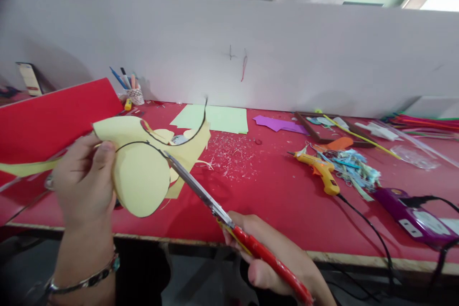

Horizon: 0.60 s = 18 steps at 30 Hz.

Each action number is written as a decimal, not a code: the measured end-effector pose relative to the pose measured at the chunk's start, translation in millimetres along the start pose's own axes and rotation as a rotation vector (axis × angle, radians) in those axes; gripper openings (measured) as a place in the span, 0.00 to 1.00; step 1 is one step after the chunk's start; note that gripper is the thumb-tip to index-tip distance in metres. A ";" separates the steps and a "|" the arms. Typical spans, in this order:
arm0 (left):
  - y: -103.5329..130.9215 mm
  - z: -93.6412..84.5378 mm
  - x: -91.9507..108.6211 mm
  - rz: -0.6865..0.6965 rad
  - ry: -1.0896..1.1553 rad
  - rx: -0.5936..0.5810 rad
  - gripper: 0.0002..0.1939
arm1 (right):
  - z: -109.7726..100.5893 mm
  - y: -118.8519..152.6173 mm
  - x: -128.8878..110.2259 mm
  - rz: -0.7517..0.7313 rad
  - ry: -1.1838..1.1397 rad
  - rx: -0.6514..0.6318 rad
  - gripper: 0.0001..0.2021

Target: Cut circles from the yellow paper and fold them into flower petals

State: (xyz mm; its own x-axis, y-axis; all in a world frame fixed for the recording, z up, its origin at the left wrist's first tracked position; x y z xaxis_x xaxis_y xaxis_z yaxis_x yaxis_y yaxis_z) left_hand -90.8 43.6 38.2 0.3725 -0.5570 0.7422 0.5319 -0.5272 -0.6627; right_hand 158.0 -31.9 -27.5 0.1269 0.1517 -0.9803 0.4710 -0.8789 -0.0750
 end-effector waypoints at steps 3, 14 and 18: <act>4.3 2.7 4.0 -0.009 0.051 -0.021 0.08 | 0.3 -2.0 2.7 0.002 -0.010 -0.012 0.29; 10.1 10.4 8.9 -0.014 0.032 -0.117 0.06 | 1.1 -4.1 3.0 -0.013 -0.032 -0.022 0.28; 11.2 10.4 5.9 -0.039 0.064 -0.129 0.05 | -1.2 -4.9 5.1 0.014 0.031 0.004 0.30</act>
State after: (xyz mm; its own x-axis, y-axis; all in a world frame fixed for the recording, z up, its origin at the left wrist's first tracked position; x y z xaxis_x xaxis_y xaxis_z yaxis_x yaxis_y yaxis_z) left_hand -74.8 41.0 36.2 0.3023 -0.5719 0.7626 0.4415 -0.6250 -0.6438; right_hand 157.3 -26.3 -31.9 0.1606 0.1530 -0.9751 0.4657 -0.8828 -0.0618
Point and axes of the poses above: each hand's wrist, its own y-axis away from the middle knuckle, its own z-axis out of the palm, x = y × z, the point moved 7 cm from there along -y, towards the middle knuckle, and after that the axes turned 7 degrees about x, right-handed, at the moved point
